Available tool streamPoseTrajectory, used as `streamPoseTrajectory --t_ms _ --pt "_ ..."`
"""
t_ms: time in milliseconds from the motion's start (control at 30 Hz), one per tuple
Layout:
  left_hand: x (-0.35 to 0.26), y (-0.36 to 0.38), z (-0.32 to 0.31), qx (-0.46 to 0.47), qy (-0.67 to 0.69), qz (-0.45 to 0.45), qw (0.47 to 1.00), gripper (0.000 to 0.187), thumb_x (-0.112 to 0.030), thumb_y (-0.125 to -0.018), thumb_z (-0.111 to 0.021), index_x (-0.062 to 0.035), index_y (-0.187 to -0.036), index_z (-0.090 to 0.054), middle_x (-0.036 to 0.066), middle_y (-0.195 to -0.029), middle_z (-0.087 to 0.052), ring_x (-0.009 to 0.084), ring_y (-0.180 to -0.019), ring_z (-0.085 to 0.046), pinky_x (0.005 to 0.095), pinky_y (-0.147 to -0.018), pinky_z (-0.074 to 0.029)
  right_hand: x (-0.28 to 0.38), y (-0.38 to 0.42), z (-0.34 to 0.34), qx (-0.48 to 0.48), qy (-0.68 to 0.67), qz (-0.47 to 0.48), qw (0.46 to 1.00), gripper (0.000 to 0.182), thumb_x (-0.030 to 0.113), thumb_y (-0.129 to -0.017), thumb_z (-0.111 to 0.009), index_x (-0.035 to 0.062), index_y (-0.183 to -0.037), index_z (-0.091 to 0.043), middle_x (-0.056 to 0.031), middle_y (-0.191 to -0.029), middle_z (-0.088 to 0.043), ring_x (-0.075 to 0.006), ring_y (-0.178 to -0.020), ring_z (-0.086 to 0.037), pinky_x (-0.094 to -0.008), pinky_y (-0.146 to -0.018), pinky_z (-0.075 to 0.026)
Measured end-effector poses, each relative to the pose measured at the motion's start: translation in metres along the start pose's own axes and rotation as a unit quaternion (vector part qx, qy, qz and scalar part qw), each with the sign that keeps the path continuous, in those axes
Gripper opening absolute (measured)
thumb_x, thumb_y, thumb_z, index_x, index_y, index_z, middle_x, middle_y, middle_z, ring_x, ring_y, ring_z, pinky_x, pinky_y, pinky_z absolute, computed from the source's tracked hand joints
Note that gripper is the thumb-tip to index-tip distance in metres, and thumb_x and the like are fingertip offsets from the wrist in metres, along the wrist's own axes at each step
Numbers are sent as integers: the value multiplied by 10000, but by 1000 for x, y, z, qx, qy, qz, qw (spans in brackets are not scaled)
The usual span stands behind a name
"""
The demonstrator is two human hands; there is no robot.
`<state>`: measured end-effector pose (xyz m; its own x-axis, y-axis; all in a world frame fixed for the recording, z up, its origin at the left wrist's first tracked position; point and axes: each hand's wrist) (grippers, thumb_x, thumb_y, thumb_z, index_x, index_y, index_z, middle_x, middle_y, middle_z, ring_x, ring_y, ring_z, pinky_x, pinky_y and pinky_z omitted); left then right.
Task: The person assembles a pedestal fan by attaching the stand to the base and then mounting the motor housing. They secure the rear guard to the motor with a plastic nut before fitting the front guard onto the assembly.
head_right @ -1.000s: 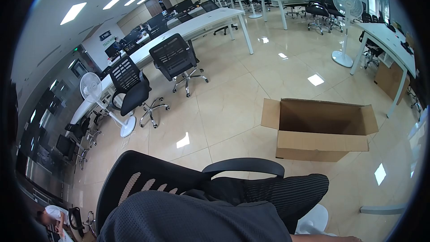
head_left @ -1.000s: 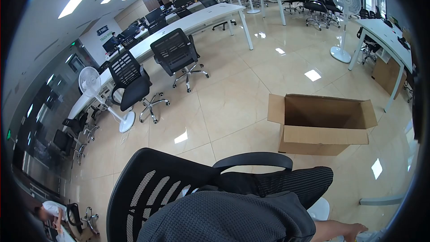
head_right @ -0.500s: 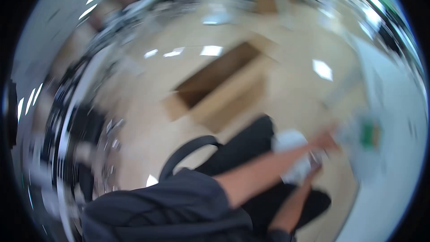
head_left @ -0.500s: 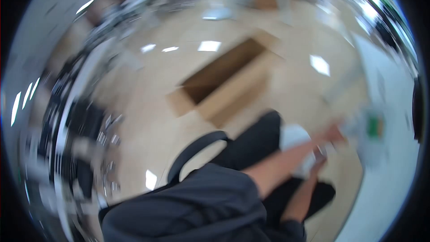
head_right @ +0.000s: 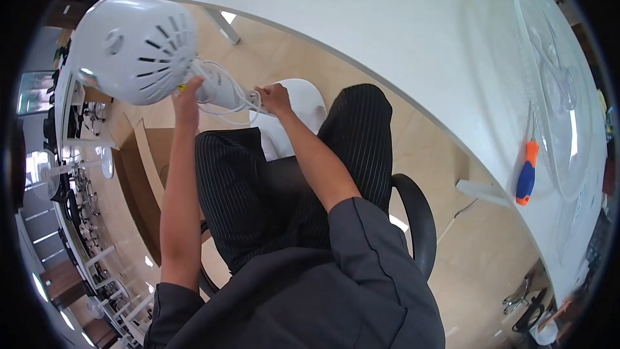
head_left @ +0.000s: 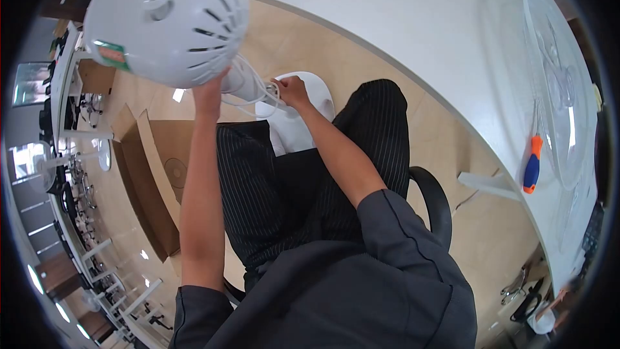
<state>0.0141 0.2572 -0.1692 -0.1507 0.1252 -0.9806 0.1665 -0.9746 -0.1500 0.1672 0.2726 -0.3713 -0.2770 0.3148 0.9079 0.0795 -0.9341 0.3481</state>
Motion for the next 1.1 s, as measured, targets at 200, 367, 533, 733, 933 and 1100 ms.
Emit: streamPoseTrajectory --t_ms 200,367,533,733,933,1100 --pt "-2 1 2 -18 58 15 998 516 -60 -768 -726 15 -1242 -538 74 -1183 -579 178 -1080 -551 310 -975 -416 4 13 -4 5 -155 -39 987 296 258 -741 -809 20 -910 -757 -105 -755 -730 -171 -681 -706 -292 -653 -552" --pt "-8 -2 -1 32 67 -9 997 493 -21 -792 -642 3 -1269 -522 97 -1282 -566 189 -1129 -545 327 -1021 -400 -13 13 -11 2 -153 42 987 356 267 -701 -828 36 -960 -751 -107 -803 -734 -165 -714 -700 -295 -653 -552" --pt "-9 -6 2 60 53 14 997 564 -12 -799 -565 4 -1350 -442 131 -1342 -545 208 -1203 -516 350 -1055 -390 -7 23 -1 -2 -138 62 989 341 227 -717 -798 54 -1006 -743 -108 -831 -732 -194 -733 -707 -311 -691 -560" --pt "-6 -12 9 100 12 41 994 528 -87 -844 -480 17 -1359 -440 151 -1406 -488 253 -1247 -493 384 -1085 -358 -4 22 6 -41 -18 185 982 269 95 -765 -685 48 -1026 -729 -153 -879 -711 -285 -825 -693 -354 -795 -547" --pt "-8 -9 14 62 18 101 993 512 -98 -866 -510 9 -1361 -437 166 -1402 -487 255 -1256 -489 391 -1081 -356 1 24 9 -65 41 250 965 279 68 -745 -676 45 -1019 -726 -144 -859 -678 -305 -850 -661 -390 -806 -529" --pt "-7 -11 9 98 29 48 994 557 -59 -798 -489 46 -1341 -429 178 -1370 -515 283 -1250 -514 393 -1060 -406 2 29 12 -28 19 220 975 292 72 -736 -691 51 -1026 -726 -139 -848 -675 -297 -843 -657 -391 -796 -527"
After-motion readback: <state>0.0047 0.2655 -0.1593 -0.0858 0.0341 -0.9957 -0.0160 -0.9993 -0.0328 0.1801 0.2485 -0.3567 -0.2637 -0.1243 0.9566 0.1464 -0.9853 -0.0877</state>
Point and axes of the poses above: each hand's wrist, its own y-axis away from the middle knuckle, its own z-axis out of the back of the hand, x = y × z
